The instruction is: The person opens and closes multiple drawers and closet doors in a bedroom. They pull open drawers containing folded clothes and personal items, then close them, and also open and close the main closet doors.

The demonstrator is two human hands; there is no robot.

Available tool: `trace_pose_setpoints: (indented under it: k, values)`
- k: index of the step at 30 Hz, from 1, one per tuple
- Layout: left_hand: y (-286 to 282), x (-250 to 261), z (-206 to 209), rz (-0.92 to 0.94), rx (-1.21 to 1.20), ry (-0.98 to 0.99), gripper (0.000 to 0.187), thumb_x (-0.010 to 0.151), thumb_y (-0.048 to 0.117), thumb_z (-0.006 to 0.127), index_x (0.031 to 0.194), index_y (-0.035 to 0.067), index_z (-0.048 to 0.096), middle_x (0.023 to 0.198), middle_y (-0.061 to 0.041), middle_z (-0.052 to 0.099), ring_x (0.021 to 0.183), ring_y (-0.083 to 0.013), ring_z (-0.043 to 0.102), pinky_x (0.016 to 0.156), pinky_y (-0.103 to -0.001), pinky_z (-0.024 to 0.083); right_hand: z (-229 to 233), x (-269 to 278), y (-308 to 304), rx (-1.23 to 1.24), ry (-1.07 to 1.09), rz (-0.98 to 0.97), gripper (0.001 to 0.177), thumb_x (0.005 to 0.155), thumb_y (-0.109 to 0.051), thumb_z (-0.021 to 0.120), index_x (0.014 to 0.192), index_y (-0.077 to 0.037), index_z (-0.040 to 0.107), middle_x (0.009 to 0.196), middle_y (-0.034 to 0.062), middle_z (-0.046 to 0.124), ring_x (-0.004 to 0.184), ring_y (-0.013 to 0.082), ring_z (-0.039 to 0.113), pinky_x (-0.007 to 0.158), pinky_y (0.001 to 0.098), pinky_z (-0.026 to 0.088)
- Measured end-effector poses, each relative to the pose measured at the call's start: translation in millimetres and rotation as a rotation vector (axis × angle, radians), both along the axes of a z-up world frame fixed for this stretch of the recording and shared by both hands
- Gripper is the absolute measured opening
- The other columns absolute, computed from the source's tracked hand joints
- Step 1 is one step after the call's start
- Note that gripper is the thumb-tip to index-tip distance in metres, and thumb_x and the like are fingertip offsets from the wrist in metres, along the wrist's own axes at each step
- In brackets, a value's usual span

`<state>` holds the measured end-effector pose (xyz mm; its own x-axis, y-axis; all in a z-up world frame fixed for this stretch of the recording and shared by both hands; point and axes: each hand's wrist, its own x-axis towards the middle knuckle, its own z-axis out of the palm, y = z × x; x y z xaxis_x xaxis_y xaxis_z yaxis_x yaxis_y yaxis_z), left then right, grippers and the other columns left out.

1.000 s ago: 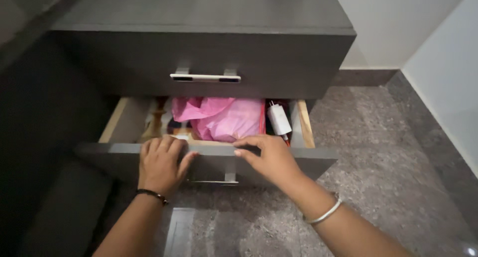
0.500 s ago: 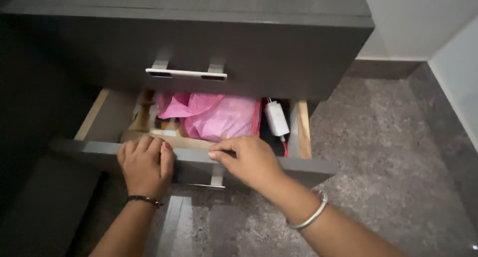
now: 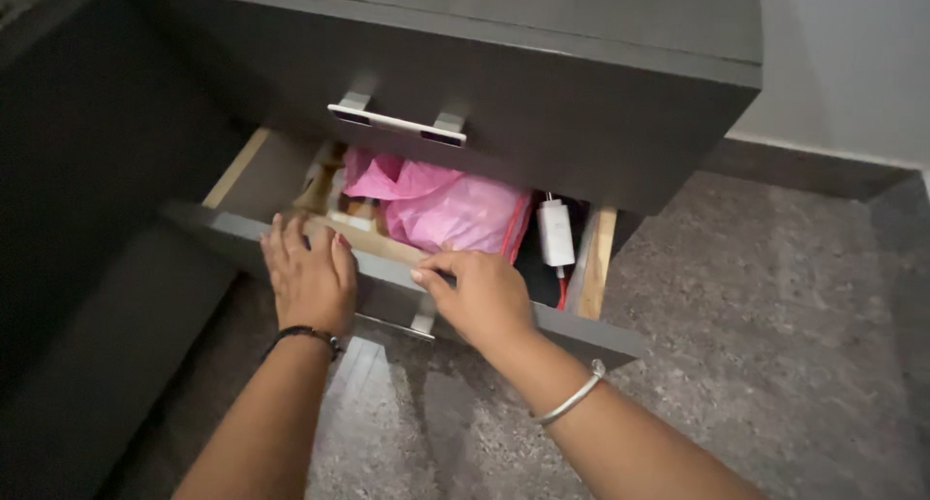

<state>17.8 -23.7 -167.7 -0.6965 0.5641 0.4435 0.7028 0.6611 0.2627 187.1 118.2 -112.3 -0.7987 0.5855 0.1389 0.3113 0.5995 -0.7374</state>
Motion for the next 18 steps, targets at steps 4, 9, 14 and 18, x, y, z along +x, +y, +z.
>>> trace_pose_setpoints:
  k: [4,9,14,18]
  values:
    - [10,9,-8,0.166,-0.044,-0.056,0.039,0.105,0.034,0.043,0.123,0.006,0.064,0.161,-0.027,0.034,0.152,-0.0481,0.020,0.124,-0.058,0.013,0,5,2,-0.041,-0.057,-0.011,0.026,0.085,-0.043,0.072,0.099,-0.023,0.082,0.092,0.0098,0.077,0.085,0.0328,0.073,0.074,0.0438,0.057]
    - [25,4,-15,0.284,-0.072,-0.143,0.042,0.105,0.039,0.039,0.129,0.015,0.063,0.167,-0.024,0.022,0.153,-0.0475,0.015,0.121,-0.057,0.017,1,5,10,-0.041,0.019,-0.026,0.026,0.082,-0.041,0.073,0.097,-0.023,0.082,0.090,0.0098,0.077,0.083,0.0333,0.073,0.072,0.0449,0.057]
    - [29,-3,-17,0.266,-0.106,-0.237,0.046,0.104,0.044,0.036,0.136,0.019,0.058,0.168,-0.020,0.016,0.153,-0.0468,0.010,0.120,-0.055,0.022,2,9,15,0.023,-0.024,-0.013,0.026,0.085,-0.043,0.072,0.098,-0.023,0.082,0.090,0.0120,0.076,0.084,0.0345,0.072,0.074,0.0464,0.056]
    - [37,-13,-13,0.276,-0.145,-0.273,0.049,0.103,0.046,0.035,0.142,0.023,0.053,0.168,-0.017,0.010,0.153,-0.0442,0.003,0.119,-0.054,0.022,2,-2,20,0.082,-0.002,-0.027,0.027,0.084,-0.044,0.073,0.099,-0.024,0.082,0.092,0.0121,0.076,0.084,0.0349,0.072,0.074,0.0468,0.056]
